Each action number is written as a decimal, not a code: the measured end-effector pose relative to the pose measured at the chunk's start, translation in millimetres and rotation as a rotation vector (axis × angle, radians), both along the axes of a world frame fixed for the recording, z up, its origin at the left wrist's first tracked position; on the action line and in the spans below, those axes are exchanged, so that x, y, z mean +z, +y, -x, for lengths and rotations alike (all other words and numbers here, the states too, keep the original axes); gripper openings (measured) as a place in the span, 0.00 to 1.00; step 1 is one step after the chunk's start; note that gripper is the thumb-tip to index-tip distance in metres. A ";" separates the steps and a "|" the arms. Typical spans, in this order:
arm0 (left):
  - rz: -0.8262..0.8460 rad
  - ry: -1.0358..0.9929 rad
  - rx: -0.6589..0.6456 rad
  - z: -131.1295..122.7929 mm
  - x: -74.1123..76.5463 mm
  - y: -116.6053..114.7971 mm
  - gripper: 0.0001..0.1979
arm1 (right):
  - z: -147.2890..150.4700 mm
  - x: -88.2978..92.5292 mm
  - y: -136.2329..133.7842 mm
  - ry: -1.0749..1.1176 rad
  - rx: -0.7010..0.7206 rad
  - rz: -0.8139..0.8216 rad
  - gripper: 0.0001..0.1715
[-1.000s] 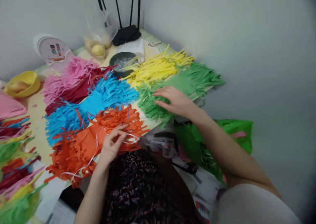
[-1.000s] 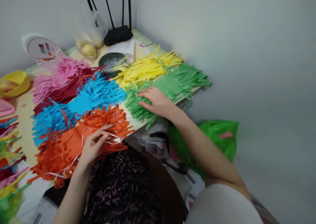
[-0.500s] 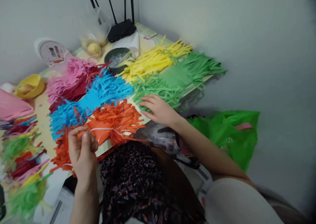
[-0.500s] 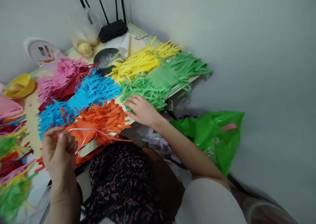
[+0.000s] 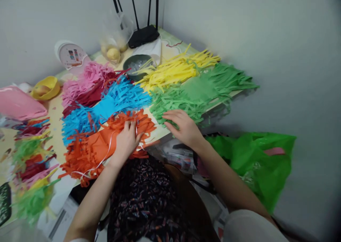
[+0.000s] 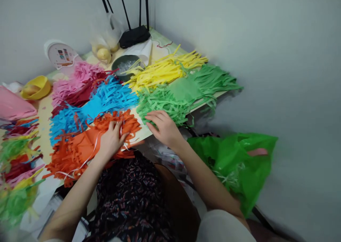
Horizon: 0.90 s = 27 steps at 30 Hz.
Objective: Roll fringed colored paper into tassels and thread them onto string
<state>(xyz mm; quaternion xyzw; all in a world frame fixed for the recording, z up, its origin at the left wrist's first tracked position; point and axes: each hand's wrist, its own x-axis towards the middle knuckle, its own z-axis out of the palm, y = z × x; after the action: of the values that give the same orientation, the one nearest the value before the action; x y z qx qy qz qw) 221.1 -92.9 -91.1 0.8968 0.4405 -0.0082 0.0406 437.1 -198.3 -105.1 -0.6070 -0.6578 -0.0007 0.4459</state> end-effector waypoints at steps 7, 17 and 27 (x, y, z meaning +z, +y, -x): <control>0.191 -0.846 0.262 23.7 -16.7 31.4 0.11 | -42.9 11.3 -1.2 -0.131 -0.091 0.066 0.18; 0.422 -1.189 0.403 30.0 -15.2 29.2 0.15 | -73.4 -26.5 48.5 -0.306 0.135 0.496 0.34; 0.395 -1.075 0.322 29.9 -18.1 24.6 0.12 | -122.2 -24.8 70.1 0.613 -0.297 0.080 0.26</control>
<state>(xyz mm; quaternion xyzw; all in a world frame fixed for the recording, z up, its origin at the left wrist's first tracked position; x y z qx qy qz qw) 191.1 -68.3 -109.2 0.6728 0.4787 0.3714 0.4246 559.3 -128.1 -129.9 -0.6851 -0.3970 0.1426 0.5939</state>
